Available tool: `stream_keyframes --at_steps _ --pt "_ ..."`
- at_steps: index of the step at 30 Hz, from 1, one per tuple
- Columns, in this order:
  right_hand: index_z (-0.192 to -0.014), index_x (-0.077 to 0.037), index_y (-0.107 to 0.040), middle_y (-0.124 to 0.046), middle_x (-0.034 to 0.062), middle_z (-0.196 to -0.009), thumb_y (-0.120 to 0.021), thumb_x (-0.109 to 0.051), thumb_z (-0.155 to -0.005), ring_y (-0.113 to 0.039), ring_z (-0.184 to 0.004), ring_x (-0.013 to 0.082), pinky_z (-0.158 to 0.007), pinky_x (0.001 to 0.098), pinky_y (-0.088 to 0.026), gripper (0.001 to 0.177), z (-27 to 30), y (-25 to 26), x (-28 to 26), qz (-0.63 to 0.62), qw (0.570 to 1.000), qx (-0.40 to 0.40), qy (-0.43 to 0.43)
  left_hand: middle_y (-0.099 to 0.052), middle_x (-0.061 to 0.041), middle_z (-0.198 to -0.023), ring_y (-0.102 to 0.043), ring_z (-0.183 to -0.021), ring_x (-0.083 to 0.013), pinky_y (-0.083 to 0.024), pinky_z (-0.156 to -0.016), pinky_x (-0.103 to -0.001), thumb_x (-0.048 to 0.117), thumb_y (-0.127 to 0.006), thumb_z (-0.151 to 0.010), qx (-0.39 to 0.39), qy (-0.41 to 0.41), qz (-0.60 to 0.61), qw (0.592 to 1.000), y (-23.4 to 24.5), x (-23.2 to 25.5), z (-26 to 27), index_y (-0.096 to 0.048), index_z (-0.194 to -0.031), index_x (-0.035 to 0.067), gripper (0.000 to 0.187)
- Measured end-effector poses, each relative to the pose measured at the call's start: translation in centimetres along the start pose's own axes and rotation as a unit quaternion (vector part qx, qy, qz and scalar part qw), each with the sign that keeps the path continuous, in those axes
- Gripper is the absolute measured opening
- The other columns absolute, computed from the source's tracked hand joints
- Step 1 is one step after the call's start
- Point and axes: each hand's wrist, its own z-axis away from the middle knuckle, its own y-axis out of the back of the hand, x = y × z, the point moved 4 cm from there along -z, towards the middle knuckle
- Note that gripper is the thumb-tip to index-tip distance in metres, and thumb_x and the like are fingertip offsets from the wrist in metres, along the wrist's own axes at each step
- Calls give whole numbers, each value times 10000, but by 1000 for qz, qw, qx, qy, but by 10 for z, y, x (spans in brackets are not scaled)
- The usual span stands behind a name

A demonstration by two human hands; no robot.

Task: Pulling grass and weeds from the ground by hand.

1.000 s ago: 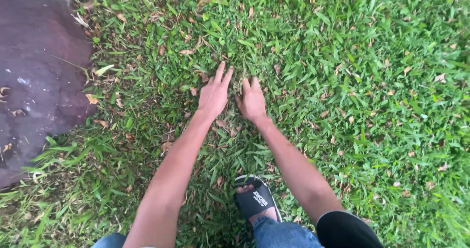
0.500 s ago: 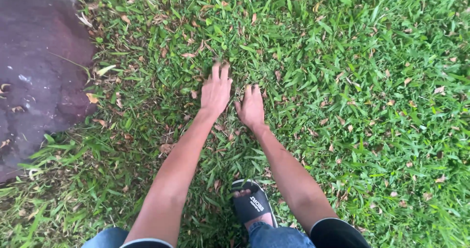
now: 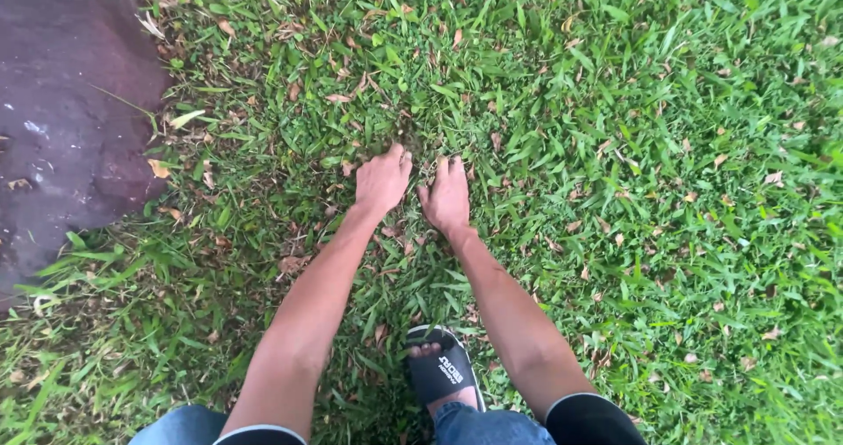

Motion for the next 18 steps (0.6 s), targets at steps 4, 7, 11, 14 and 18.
stream_keyframes --at_steps 4,7,11,14,18 --pt "-1433 45 -388 -430 356 -1404 -807 -203 -827 -486 -1271 494 -1091 511 -429 778 1 -1 2 -2 1000 -23 -15 -714 -159 -688 -727 -625 -352 -577 -629 -494 366 -470 -1048 8 -7 34 999 -12 -3 4 -611 -1112 90 316" --pt "-1442 56 -360 -393 383 -1425 -829 -201 -793 -443 -1306 523 -1116 513 -394 841 0 -8 7 0 1000 0 5 -700 -154 -669 -709 -621 -358 -566 -621 -505 384 -499 -1038 54 -39 24 998 -12 3 9 -642 -1046 98 320" --pt "-1444 87 -354 -351 405 -1457 -817 -220 -776 -388 -1361 534 -1160 505 -339 869 -3 -7 6 19 1000 -5 6 -683 -146 -622 -698 -584 -346 -561 -583 -493 395 -492 -1050 68 -43 24 996 -3 9 21 -659 -1006 100 342" --pt "-1456 99 -354 -326 421 -1479 -795 -244 -800 -371 -1376 537 -1168 503 -324 862 -3 -18 15 21 1000 -21 -5 -669 -123 -610 -688 -536 -315 -557 -527 -463 373 -468 -1070 52 -52 48 996 -12 4 35 -659 -984 103 342" --pt "-1498 64 -375 -412 370 -1494 -696 -257 -912 -444 -1396 501 -1214 495 -374 740 -3 -3 5 -22 996 -60 -63 -613 -71 -587 -636 -473 -269 -523 -439 -434 317 -479 -1076 105 -130 106 980 3 23 71 -633 -933 97 305"
